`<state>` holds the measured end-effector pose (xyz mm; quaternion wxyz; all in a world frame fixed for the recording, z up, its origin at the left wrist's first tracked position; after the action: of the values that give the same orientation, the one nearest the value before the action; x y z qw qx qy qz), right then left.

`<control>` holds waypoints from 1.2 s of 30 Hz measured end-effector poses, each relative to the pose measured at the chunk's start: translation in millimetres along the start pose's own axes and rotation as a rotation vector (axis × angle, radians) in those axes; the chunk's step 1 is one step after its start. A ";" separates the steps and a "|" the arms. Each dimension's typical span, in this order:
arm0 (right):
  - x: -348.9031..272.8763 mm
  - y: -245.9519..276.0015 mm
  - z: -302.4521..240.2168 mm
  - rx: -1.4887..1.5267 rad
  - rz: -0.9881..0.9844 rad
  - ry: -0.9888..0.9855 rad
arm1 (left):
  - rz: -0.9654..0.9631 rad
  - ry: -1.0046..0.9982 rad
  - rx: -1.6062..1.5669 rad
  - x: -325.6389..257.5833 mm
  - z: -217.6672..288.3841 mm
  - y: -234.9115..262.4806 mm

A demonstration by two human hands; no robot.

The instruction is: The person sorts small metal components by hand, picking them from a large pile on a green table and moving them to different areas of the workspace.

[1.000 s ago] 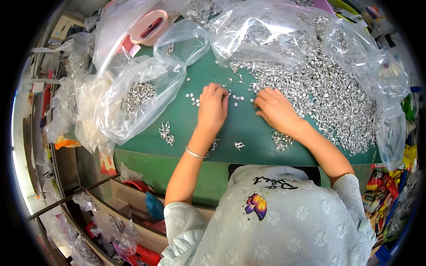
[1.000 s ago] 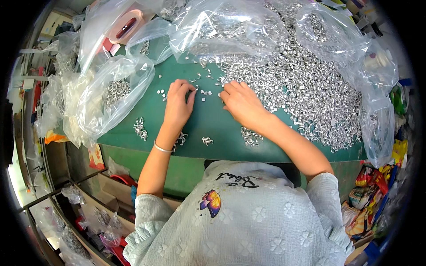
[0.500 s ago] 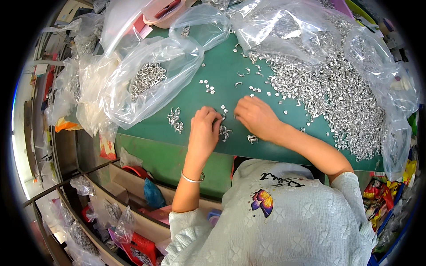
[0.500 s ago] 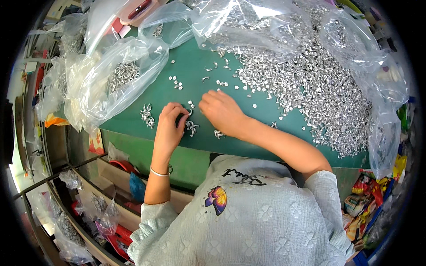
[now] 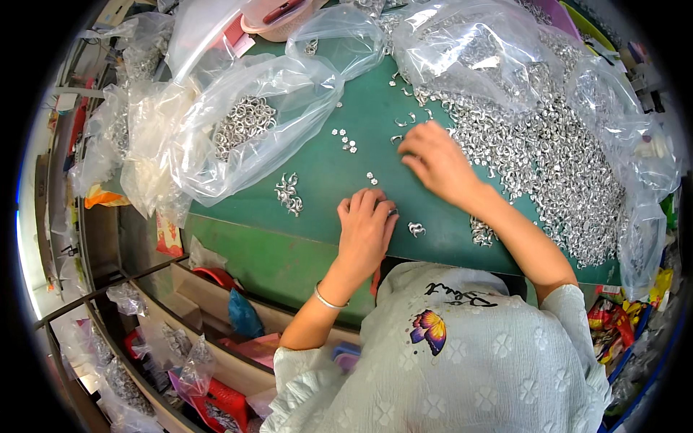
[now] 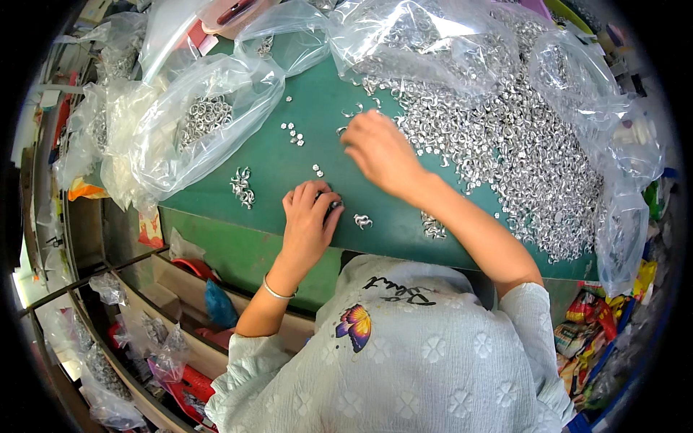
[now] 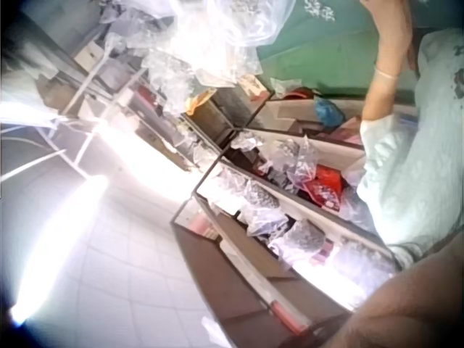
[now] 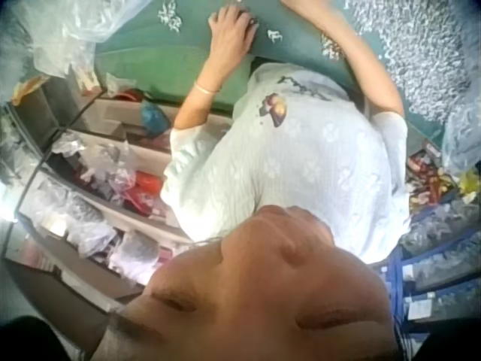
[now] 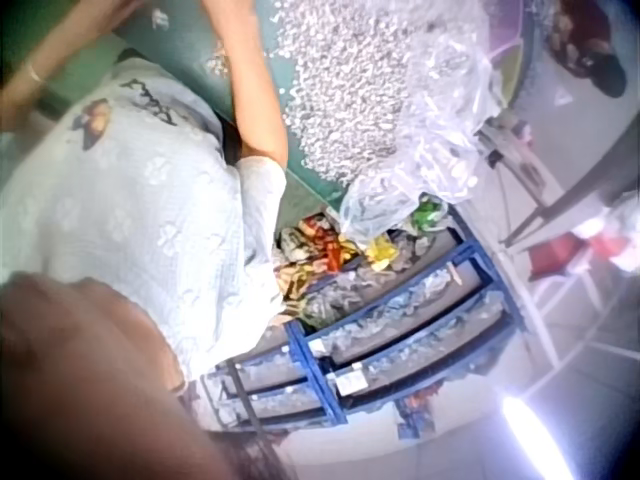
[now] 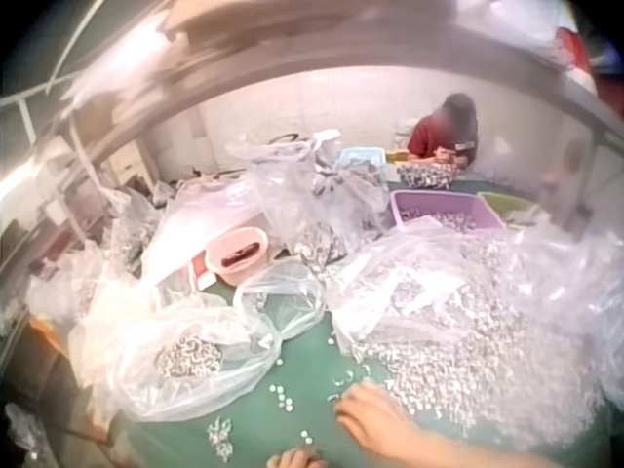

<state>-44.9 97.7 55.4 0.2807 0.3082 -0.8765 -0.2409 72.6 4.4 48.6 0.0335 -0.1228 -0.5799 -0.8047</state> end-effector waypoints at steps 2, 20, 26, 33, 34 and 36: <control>6.0 9.3 8.0 -0.041 0.050 -0.015 | 0.026 0.019 -0.010 -3.0 -3.0 -0.5; 32.7 3.1 32.3 -0.257 0.144 -0.064 | 0.005 -0.074 -0.001 16.8 18.0 -4.5; 15.2 -23.3 19.8 -0.044 -0.143 -0.034 | 0.053 -0.039 -0.069 4.2 5.3 -2.2; -1.1 -15.8 5.9 0.188 -0.235 -0.036 | 0.157 0.167 -0.080 16.3 -3.9 6.1; 3.5 2.9 21.9 0.120 -0.104 -0.110 | 0.137 0.149 -0.033 21.5 0.1 6.2; 10.4 38.0 45.6 -0.070 0.103 -0.258 | 0.097 0.110 0.061 33.6 5.9 4.4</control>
<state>-96.4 128.4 48.5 0.1882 0.2194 -0.9110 -0.2942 41.9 11.5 62.4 0.1082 -0.1052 -0.5948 -0.7896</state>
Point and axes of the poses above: each hand's wrist, its own x-axis towards the middle knuckle, its own y-axis out of the back of the hand, z = x × y, the point moved 8 cm from there along x, towards the middle knuckle, and after that the axes turned 15 degrees about x, right-handed, at the moved point
